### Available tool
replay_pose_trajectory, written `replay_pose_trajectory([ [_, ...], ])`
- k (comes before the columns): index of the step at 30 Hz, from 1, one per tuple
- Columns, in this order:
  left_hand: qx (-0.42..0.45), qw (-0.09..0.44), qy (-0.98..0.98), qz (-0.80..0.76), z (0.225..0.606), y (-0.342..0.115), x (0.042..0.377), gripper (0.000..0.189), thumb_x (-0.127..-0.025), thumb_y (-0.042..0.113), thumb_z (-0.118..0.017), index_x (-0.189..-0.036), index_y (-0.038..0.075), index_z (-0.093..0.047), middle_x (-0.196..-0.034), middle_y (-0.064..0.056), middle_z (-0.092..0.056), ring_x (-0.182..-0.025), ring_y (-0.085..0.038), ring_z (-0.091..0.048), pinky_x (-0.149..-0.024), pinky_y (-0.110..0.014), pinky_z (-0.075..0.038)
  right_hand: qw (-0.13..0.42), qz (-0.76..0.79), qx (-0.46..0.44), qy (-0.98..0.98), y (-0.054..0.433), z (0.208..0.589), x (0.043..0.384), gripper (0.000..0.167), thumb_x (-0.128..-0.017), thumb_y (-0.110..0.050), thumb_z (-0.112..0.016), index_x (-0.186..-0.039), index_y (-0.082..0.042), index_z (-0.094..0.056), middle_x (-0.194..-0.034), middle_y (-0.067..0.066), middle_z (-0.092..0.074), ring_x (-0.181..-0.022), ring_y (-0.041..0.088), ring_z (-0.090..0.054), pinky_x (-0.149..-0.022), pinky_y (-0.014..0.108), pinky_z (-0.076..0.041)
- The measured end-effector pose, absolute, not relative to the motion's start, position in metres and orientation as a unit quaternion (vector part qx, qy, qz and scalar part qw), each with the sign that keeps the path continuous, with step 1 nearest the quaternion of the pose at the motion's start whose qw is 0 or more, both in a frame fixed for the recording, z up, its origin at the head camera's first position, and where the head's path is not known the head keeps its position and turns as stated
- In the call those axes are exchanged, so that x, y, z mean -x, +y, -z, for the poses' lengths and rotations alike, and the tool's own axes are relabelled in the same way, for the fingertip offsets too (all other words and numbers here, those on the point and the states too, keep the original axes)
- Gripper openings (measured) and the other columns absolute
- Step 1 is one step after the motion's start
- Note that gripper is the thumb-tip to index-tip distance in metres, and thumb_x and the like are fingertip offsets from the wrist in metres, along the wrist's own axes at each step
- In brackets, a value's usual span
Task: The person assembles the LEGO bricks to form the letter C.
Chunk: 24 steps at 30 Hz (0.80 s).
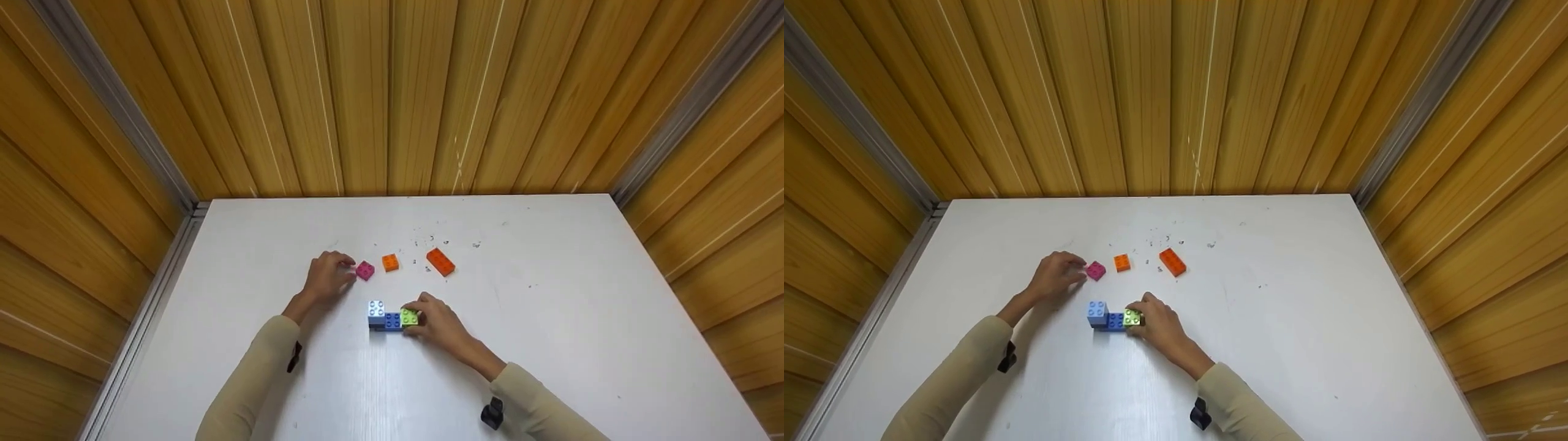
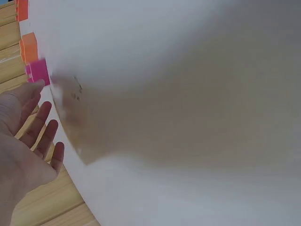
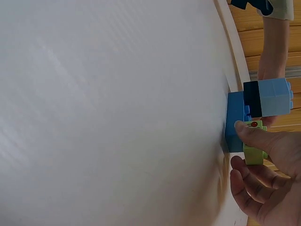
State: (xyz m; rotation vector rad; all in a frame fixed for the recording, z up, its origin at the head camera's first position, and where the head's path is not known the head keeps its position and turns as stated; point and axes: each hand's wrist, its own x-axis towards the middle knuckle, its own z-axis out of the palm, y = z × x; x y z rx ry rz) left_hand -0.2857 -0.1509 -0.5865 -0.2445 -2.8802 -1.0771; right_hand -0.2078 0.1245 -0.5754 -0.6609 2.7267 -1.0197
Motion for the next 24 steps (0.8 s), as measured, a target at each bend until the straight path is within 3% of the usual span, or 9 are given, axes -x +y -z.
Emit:
replay_pose_trajectory([
  [5,0.080,0.011,-0.932,0.354,0.587,-0.147,0.285,0.039,-0.086,0.021,-0.083,-0.120,0.006,-0.073,-0.115,-0.011,-0.074,-0.109,-0.031,-0.059,-0.100,-0.047,-0.039,0.077,0.343,0.215,0.911,0.127,0.575,0.207,0.041,-0.081,-0.015,-0.086,-0.119,-0.006,-0.074,-0.093,-0.001,-0.057,-0.085,0.012,-0.057,-0.073,0.024,-0.047],
  [12,0.075,0.017,-0.936,0.343,0.590,-0.136,0.283,0.032,-0.090,0.020,-0.079,-0.118,0.007,-0.074,-0.112,-0.010,-0.074,-0.106,-0.028,-0.058,-0.101,-0.046,-0.038,0.083,0.346,0.221,0.908,0.124,0.575,0.207,0.043,-0.081,-0.016,-0.086,-0.121,-0.006,-0.073,-0.093,-0.001,-0.057,-0.085,0.012,-0.057,-0.074,0.024,-0.047],
  [18,0.069,0.017,-0.941,0.331,0.592,-0.124,0.284,0.042,-0.086,0.030,-0.084,-0.120,0.008,-0.074,-0.108,-0.010,-0.073,-0.103,-0.027,-0.057,-0.099,-0.045,-0.039,0.085,0.342,0.217,0.910,0.126,0.577,0.206,0.041,-0.082,-0.015,-0.085,-0.120,-0.007,-0.074,-0.093,-0.001,-0.056,-0.085,0.012,-0.055,-0.073,0.023,-0.046],
  [24,0.099,0.030,-0.949,0.297,0.589,-0.120,0.286,0.036,-0.085,0.029,-0.084,-0.113,0.007,-0.077,-0.100,-0.010,-0.074,-0.094,-0.027,-0.058,-0.091,-0.045,-0.041,0.073,0.332,0.224,0.913,0.124,0.576,0.208,0.040,-0.081,-0.014,-0.086,-0.119,-0.006,-0.074,-0.092,0.000,-0.057,-0.083,0.012,-0.056,-0.071,0.023,-0.045],
])
